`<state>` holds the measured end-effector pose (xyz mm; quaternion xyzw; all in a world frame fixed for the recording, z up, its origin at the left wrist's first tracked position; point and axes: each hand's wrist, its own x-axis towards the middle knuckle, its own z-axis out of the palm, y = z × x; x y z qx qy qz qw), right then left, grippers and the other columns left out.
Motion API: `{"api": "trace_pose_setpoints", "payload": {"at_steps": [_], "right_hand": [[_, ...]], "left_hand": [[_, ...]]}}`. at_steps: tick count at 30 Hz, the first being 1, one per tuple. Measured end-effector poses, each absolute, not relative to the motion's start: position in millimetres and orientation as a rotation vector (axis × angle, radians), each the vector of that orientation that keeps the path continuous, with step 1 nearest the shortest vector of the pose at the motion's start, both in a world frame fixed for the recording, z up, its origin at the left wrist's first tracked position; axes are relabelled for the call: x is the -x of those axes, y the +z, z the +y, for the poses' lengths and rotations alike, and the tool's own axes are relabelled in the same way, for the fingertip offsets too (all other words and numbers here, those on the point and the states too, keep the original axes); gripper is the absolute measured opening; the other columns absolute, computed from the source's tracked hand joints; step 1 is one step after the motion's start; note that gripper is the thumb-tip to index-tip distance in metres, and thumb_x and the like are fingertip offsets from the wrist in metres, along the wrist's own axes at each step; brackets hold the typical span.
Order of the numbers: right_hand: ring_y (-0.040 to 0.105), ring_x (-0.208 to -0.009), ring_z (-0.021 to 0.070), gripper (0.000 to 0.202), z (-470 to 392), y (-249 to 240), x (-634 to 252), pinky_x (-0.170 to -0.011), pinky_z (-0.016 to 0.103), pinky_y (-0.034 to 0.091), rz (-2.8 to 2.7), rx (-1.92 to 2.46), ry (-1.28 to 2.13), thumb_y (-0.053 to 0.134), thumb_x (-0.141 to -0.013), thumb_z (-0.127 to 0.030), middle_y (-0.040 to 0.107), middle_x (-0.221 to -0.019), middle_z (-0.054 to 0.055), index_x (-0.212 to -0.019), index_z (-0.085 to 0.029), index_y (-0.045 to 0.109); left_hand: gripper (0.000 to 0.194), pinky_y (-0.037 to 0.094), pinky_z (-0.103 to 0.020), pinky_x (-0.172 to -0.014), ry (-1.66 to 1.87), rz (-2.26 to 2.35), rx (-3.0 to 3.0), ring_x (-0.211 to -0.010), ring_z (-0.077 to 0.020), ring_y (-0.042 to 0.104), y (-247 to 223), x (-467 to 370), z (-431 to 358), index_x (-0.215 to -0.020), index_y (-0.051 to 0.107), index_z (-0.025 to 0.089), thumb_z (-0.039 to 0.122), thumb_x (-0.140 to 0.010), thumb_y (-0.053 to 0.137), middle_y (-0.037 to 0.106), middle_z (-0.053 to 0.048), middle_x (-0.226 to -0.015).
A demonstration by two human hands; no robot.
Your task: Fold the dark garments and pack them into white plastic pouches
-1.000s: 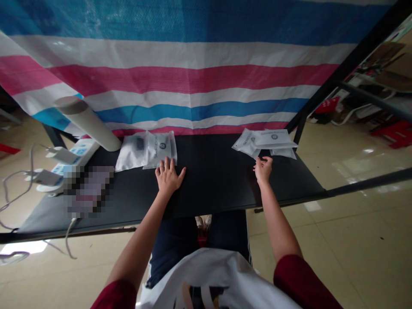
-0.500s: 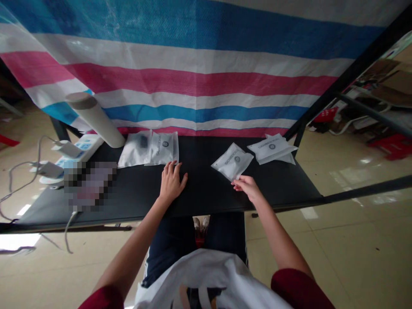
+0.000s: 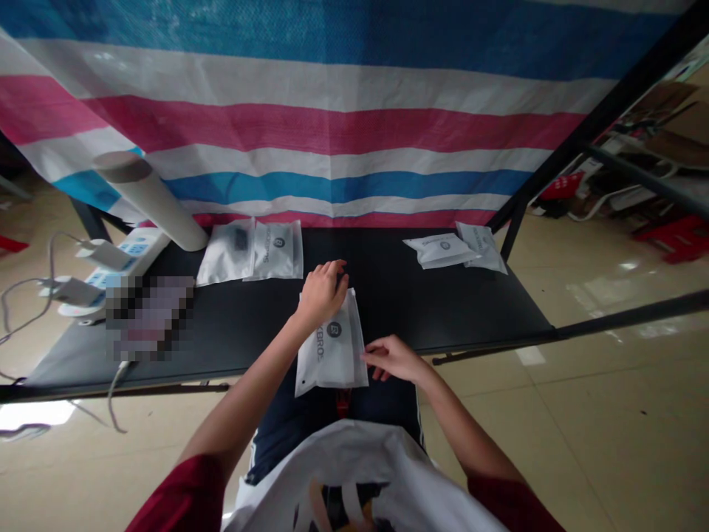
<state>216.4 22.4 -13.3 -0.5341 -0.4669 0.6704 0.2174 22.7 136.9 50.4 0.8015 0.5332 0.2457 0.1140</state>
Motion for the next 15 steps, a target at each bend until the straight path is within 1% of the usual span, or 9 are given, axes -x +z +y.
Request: {"api": "trace_pose_setpoints", "payload": {"at_steps": [2, 4, 5, 7, 10, 13, 15], "right_hand": [[0.064, -0.052, 0.0115, 0.033, 43, -13, -217, -0.041, 0.018, 0.047, -1.200, 1.505, 1.729, 0.071, -0.080, -0.045, 0.070, -0.073, 0.004, -0.095, -0.016, 0.068], [0.065, -0.054, 0.0115, 0.031, 68, -16, -213, -0.043, 0.018, 0.049, -1.102, 1.518, 1.606, 0.065, -0.086, -0.044, 0.069, -0.073, 0.003, -0.098, -0.016, 0.066], [0.065, -0.054, 0.0116, 0.030, 80, -19, -210, -0.044, 0.019, 0.050, -1.074, 1.514, 1.556, 0.063, -0.087, -0.044, 0.068, -0.072, 0.003, -0.099, -0.016, 0.065], [0.065, -0.056, 0.0120, 0.032, 103, -25, -201, -0.046, 0.020, 0.052, -1.080, 1.481, 1.472, 0.061, -0.088, -0.045, 0.068, -0.073, 0.002, -0.100, -0.016, 0.065], [0.066, -0.063, 0.0149, 0.038, 127, -37, -189, -0.050, 0.023, 0.055, -1.214, 1.429, 1.362, 0.063, -0.084, -0.052, 0.068, -0.077, 0.003, -0.094, -0.016, 0.069], [0.066, -0.069, 0.0184, 0.046, 138, -45, -185, -0.052, 0.025, 0.056, -1.320, 1.402, 1.319, 0.065, -0.078, -0.059, 0.068, -0.074, 0.003, -0.087, -0.015, 0.072], [0.066, -0.069, 0.0193, 0.050, 138, -47, -184, -0.055, 0.027, 0.057, -1.302, 1.377, 1.355, 0.067, -0.074, -0.062, 0.068, -0.072, 0.002, -0.087, -0.014, 0.072]], "left_hand": [[0.038, 0.045, -0.041, -0.094, 0.386, 1.663, -2.340, -0.109, -0.0283, 0.061, 43, -32, 146, -0.123, 0.056, 0.013, 0.033, -0.096, 0.039, 0.068, -0.014, -0.114], [0.035, 0.046, -0.040, -0.091, 0.142, 1.700, -2.302, -0.106, -0.0293, 0.064, 33, -35, 153, -0.112, 0.063, 0.013, 0.032, -0.095, 0.039, 0.070, -0.016, -0.107], [0.034, 0.047, -0.038, -0.088, 0.085, 1.691, -2.289, -0.103, -0.0289, 0.066, 28, -36, 155, -0.105, 0.066, 0.014, 0.032, -0.095, 0.039, 0.072, -0.015, -0.103], [0.034, 0.049, -0.034, -0.081, 0.070, 1.643, -2.281, -0.096, -0.0268, 0.069, 21, -35, 158, -0.097, 0.069, 0.017, 0.032, -0.095, 0.038, 0.073, -0.012, -0.097], [0.032, 0.049, -0.029, -0.074, 0.075, 1.558, -2.284, -0.094, -0.0241, 0.070, 17, -30, 160, -0.098, 0.070, 0.022, 0.033, -0.094, 0.040, 0.074, -0.008, -0.096], [0.032, 0.048, -0.027, -0.071, 0.098, 1.517, -2.275, -0.092, -0.0228, 0.070, 16, -26, 161, -0.099, 0.071, 0.022, 0.032, -0.093, 0.041, 0.074, -0.007, -0.094], [0.032, 0.047, -0.026, -0.071, 0.118, 1.506, -2.265, -0.090, -0.0216, 0.070, 15, -25, 162, -0.099, 0.071, 0.022, 0.032, -0.093, 0.042, 0.074, -0.007, -0.093]]}}
